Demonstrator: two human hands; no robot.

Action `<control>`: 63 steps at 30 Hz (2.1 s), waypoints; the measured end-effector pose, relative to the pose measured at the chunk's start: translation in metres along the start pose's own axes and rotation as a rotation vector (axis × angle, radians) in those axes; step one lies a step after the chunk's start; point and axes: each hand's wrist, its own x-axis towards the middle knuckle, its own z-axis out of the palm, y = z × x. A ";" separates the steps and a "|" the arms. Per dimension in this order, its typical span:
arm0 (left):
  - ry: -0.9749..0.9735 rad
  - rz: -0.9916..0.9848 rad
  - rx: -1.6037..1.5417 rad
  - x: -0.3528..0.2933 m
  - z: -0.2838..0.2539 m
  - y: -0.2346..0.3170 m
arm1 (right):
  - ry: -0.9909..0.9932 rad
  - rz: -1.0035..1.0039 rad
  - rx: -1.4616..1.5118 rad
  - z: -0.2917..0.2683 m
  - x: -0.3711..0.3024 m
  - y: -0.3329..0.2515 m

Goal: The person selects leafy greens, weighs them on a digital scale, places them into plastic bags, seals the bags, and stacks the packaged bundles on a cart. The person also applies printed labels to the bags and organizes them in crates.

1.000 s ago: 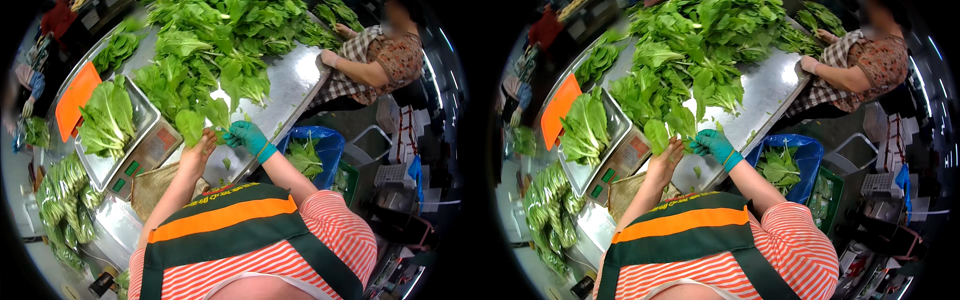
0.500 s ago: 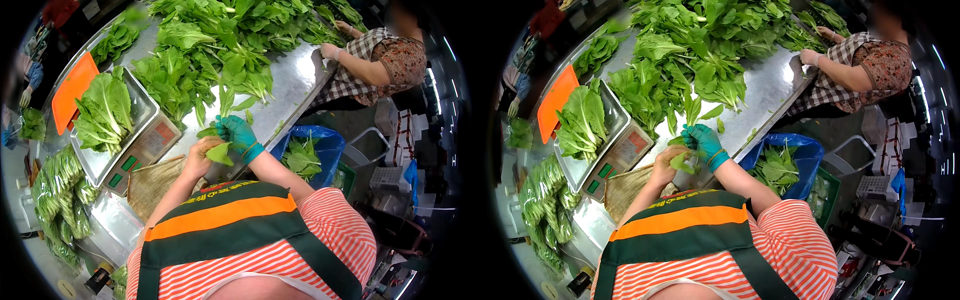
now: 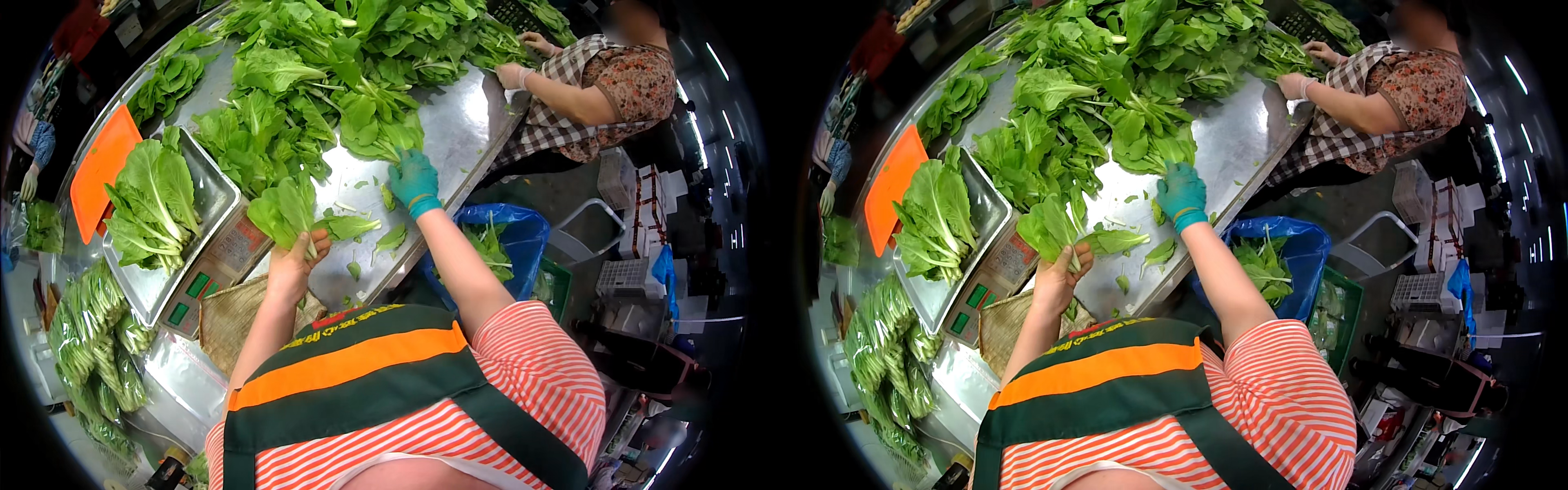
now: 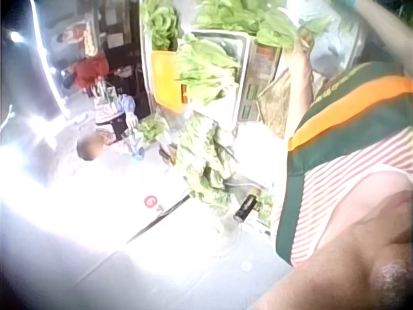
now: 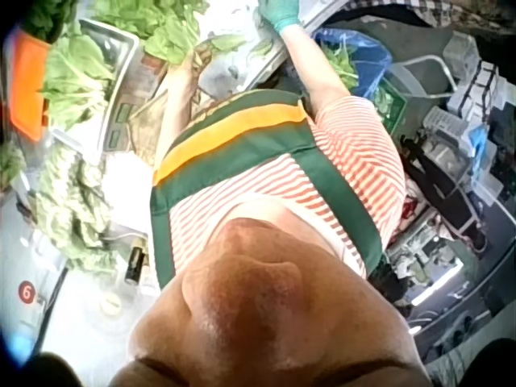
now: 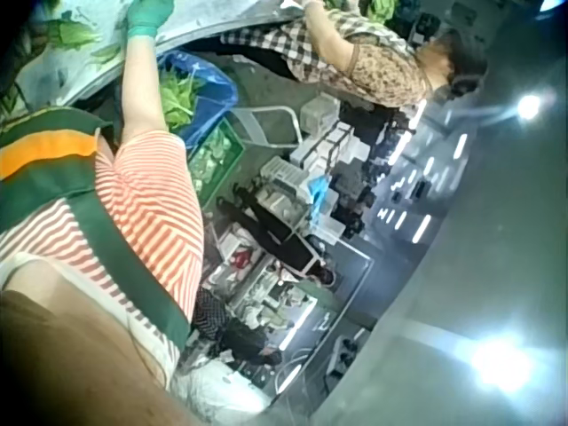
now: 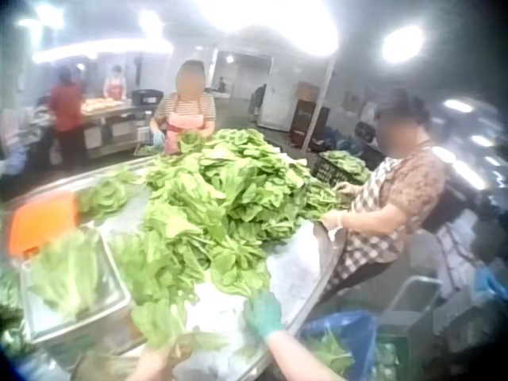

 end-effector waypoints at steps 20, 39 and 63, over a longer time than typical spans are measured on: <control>-0.130 0.018 -0.287 0.001 0.010 -0.012 | -1.104 1.027 2.011 -0.035 -0.061 -0.079; 0.091 0.086 -0.132 -0.005 -0.026 -0.024 | -0.798 0.800 1.592 -0.024 -0.014 -0.014; 0.165 0.280 0.172 -0.009 0.006 0.002 | -0.850 0.545 1.509 -0.057 -0.028 -0.078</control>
